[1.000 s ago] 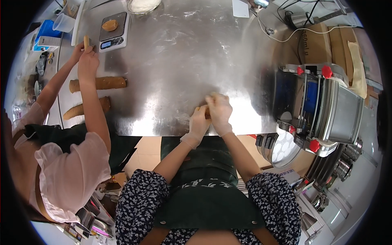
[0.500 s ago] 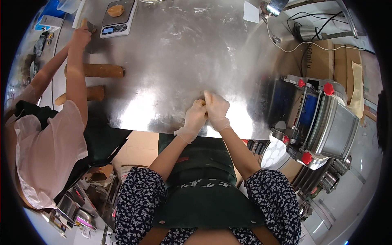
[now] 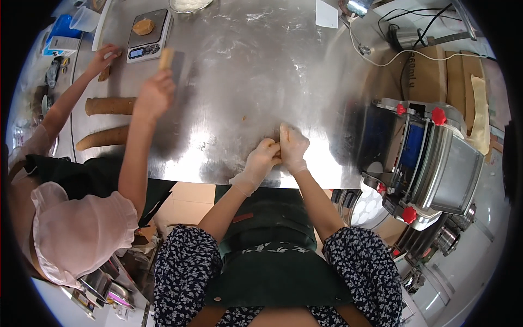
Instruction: Prepare dough portions by rolling and shaping them on a workbench.
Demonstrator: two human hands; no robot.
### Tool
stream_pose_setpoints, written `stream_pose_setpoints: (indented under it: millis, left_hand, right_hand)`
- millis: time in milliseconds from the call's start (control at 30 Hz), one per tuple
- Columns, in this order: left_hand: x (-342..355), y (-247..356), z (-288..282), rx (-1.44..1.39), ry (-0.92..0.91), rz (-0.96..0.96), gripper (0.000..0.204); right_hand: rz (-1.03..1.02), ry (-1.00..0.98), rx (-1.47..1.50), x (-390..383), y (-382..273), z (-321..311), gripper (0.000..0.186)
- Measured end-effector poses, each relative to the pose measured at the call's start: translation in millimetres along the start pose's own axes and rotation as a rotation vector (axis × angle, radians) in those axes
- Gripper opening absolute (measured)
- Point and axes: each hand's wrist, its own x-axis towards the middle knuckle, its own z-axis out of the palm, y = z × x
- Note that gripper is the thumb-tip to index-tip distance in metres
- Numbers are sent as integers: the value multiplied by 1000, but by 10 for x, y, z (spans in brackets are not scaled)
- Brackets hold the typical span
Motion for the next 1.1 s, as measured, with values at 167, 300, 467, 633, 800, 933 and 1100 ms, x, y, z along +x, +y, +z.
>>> stream_pose_setpoints:
  millis: [167,300,467,633,800,933,1100]
  left_hand:
    - [292,-45,-424,-145,408,-453,39]
    - [474,-313,-528,171,469,-233,23]
    - [348,27,-115,-267,217,-218,8]
    - [286,95,-199,-2,-135,-8,22]
    - [229,-70,-289,19,-121,242,30]
    - [328,22,-208,5,-208,110,27]
    - [289,196,-45,203,-314,86,19]
  right_hand:
    - [44,32,-50,0,202,-4,38]
    - [61,66,26,39,56,23,37]
    - [93,100,22,-49,166,16,35]
    - [75,106,116,-43,154,-14,33]
    - [93,64,63,-41,141,-63,34]
    - [430,-10,14,-201,66,-119,31]
    - [387,110,-79,-304,74,-177,30]
